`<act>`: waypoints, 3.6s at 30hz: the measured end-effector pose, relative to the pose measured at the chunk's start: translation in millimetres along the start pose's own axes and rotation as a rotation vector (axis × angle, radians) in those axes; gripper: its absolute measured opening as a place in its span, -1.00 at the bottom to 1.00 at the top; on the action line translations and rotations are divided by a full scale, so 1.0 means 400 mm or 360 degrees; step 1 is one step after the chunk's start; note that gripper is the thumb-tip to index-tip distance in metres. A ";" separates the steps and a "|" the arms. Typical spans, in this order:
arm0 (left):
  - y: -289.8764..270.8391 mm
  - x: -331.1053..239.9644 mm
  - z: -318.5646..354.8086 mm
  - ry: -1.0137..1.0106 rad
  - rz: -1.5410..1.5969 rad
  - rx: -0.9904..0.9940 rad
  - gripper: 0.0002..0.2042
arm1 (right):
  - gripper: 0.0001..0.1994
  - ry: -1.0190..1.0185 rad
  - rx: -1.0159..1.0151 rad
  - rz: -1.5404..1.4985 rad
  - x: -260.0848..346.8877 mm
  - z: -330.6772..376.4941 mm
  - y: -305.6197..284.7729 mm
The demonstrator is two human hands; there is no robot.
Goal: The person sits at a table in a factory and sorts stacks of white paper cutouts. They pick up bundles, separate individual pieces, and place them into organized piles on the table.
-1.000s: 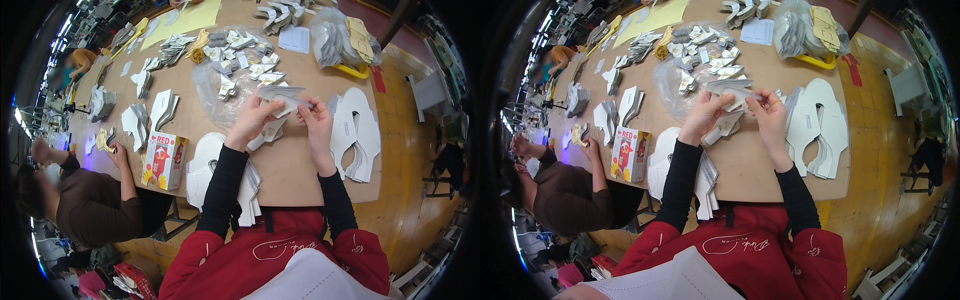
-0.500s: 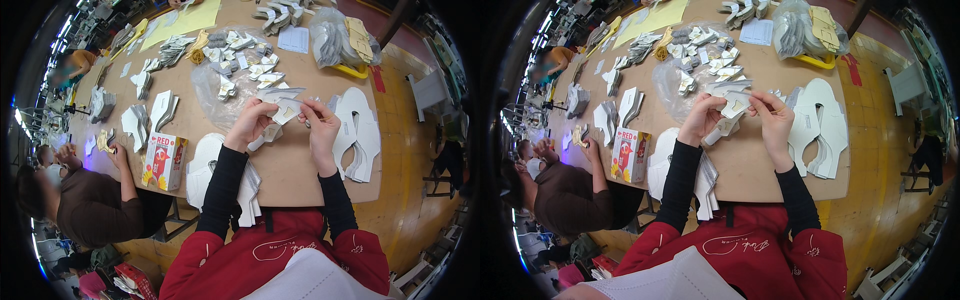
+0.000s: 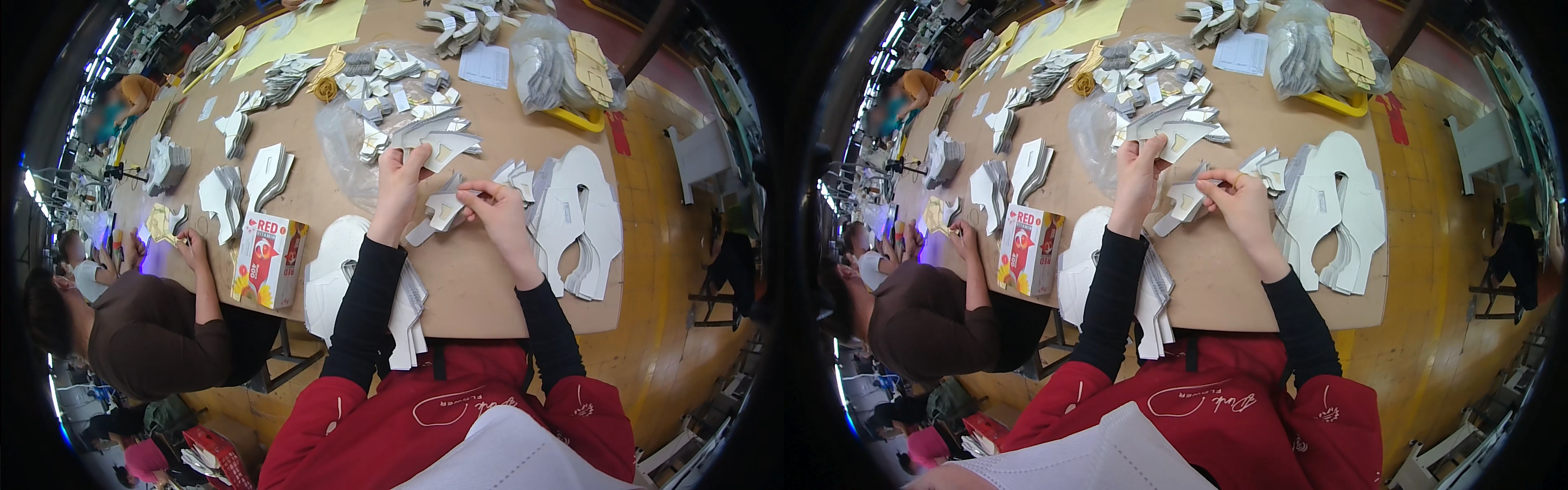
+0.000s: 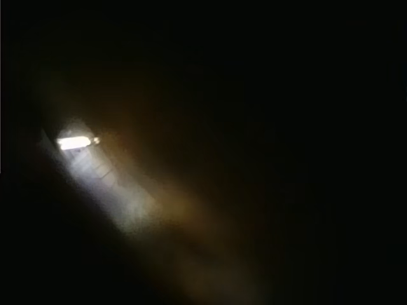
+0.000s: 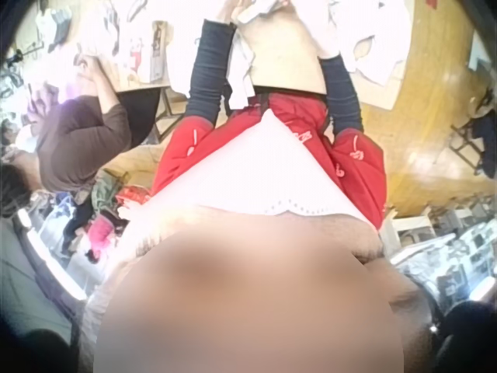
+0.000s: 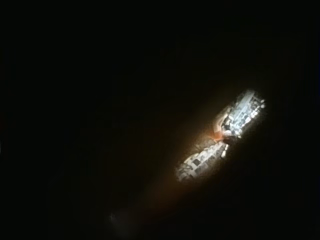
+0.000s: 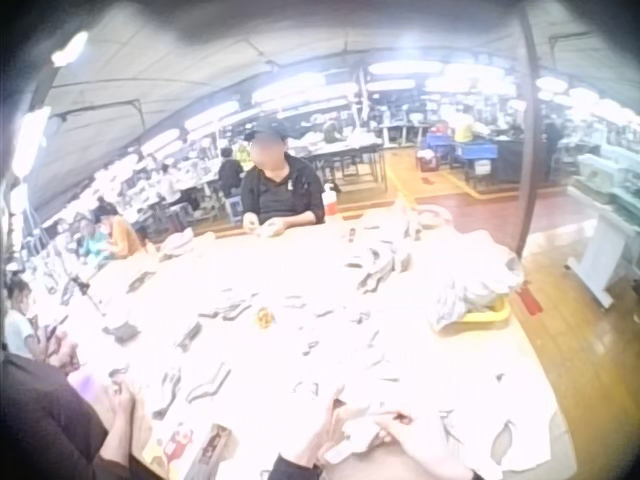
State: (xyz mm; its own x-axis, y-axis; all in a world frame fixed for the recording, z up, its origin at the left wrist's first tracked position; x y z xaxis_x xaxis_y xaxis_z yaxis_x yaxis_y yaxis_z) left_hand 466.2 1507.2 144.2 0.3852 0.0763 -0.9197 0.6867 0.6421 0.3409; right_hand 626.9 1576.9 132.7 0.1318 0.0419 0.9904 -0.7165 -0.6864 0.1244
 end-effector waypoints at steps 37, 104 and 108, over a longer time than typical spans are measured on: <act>0.117 0.036 0.064 -0.0565 0.0198 0.0620 -0.65 | -0.84 -0.1043 -0.0347 0.0815 0.126 0.015 -0.051; 0.007 0.106 0.097 -0.0264 -0.1679 0.0105 -0.49 | -0.34 -0.0493 0.0355 0.1106 0.011 -0.047 -0.159; -0.017 0.051 0.054 -0.0045 -0.1722 -0.0168 -0.47 | -0.31 -0.0439 0.0383 0.0994 0.014 -0.033 -0.141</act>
State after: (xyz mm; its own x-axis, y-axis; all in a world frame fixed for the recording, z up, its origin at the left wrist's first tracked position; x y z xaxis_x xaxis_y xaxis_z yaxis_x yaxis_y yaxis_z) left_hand 482.7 1487.8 127.3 -0.3769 -0.5860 -0.7174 0.6150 0.4209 -0.6668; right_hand 659.0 1625.2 132.1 -0.0621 -0.5733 0.8170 -0.5482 -0.6645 -0.5079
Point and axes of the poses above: each hand's wrist, its own z-axis away from the middle knuckle, its own y-axis out of the palm, x = y × z, the point moved 5 cm from there along -z, towards the middle knuckle, and after that the axes turned 10 degrees about -y, right-handed, at the moved point
